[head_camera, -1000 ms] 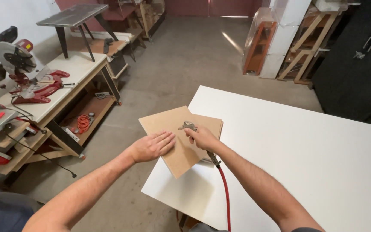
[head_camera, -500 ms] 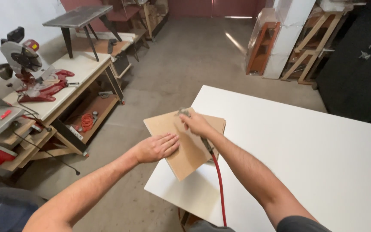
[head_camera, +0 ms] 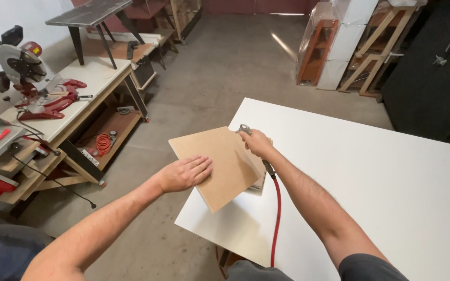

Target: Cleaning dust off wooden boards using a compressed air blow gun in a workshop environment.

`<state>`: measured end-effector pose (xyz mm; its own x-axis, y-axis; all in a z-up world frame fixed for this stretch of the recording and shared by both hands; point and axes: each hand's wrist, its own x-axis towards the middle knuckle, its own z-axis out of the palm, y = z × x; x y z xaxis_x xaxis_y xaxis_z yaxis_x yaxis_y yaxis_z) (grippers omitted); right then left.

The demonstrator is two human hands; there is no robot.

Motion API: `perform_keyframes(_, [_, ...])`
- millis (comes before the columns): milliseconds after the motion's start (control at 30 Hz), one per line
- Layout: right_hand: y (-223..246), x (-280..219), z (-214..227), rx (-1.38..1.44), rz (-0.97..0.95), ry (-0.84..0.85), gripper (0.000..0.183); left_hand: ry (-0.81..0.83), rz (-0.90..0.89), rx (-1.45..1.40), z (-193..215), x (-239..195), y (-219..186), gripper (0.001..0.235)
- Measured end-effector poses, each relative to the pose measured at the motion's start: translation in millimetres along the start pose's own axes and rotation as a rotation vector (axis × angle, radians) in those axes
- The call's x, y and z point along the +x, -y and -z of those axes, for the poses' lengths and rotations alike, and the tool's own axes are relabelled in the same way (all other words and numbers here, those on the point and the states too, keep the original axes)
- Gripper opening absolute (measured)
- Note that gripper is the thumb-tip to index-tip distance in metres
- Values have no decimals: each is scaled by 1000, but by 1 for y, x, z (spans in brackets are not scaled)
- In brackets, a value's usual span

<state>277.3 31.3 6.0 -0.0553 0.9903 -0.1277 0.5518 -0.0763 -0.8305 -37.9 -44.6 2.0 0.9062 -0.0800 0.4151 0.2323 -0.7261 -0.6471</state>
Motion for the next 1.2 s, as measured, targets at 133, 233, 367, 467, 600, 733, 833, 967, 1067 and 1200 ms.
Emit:
perform_keyframes(133, [-25,-15,-15,88,-13,121,42,1,22,-21,-6,-5,-3,33])
perform_keyframes(233, [-34,-15,-6,-17,9,62,45,3,7,17,-8,-10,9,33])
perform_keyframes(367, [-55,-39,-1,120,-3,115,40,14,46,25,-5,-11,10,32])
perform_keyframes(467, [-42,-61,15,188,-7,124,40,-3,57,68,4,-9,31,31])
perform_keyframes(600, [-58,-63,34,130,-56,99,38,1,73,104,9,-10,42,28])
perform_keyframes(733, [-45,-68,28,249,-72,152,41,19,76,73,17,-8,35,27])
perform_keyframes(833, [-27,-39,34,137,-1,97,40,12,55,106,23,2,47,26])
perform_keyframes(967, [-32,-34,11,189,-24,139,36,3,53,58,32,0,23,24])
perform_keyframes(1067, [-25,-14,19,212,-7,144,37,-20,57,74,34,8,27,23])
perform_keyframes(1200, [-19,-14,7,181,-22,142,39,-30,42,50,38,0,14,26])
